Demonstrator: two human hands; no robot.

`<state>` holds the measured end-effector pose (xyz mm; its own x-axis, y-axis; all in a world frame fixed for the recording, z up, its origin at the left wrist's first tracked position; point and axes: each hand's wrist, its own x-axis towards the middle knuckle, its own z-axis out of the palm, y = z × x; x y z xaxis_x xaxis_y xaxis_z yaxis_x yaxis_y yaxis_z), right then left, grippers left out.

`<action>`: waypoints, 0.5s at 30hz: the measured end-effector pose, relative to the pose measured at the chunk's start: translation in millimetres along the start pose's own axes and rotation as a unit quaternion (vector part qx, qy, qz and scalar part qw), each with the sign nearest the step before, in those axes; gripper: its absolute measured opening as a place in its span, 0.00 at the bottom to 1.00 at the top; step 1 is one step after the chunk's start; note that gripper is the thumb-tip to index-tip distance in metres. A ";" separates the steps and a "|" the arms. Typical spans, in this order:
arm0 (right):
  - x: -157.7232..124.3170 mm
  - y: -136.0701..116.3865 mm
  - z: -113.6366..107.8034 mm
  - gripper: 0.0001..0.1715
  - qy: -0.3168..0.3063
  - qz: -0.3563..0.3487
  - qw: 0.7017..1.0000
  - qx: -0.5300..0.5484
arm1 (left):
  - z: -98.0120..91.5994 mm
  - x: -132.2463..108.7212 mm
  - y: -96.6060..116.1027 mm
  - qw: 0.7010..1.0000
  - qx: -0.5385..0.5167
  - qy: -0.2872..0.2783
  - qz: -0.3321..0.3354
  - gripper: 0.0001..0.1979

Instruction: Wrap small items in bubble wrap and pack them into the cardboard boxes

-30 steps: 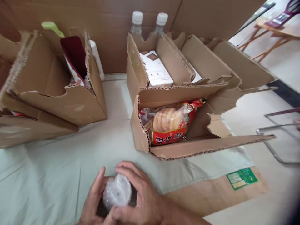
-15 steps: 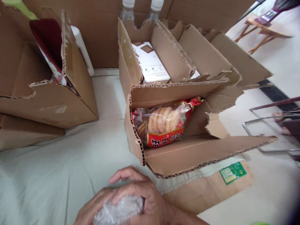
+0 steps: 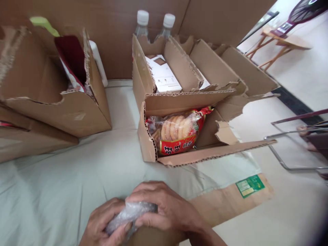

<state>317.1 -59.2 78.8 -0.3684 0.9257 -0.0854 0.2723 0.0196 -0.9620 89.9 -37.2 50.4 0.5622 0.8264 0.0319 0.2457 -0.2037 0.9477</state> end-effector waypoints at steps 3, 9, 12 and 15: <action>-8.5 -6.6 -2.4 0.16 0.008 -0.013 1.000 0.002 | -7.2 1.6 -2.5 0.997 -0.037 -0.069 0.018 0.12; -81.9 -71.8 -55.7 0.11 0.220 -0.061 0.974 -0.005 | -11.3 -6.0 -1.1 0.992 -0.104 -0.029 -0.066 0.22; -91.4 -110.5 -98.3 0.14 0.478 -0.070 0.870 -0.097 | -9.5 -7.0 -1.7 0.991 -0.113 -0.014 -0.074 0.20; -62.0 -129.5 -138.2 0.25 0.491 -0.067 0.838 -0.227 | -6.8 -5.0 -3.6 0.993 -0.098 -0.022 -0.054 0.17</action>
<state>427.5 -67.0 244.5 0.4268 0.7634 0.4849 0.6793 0.0834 -0.7291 80.9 -37.0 49.0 0.5756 0.8135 -0.0826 0.1497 -0.0055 0.9887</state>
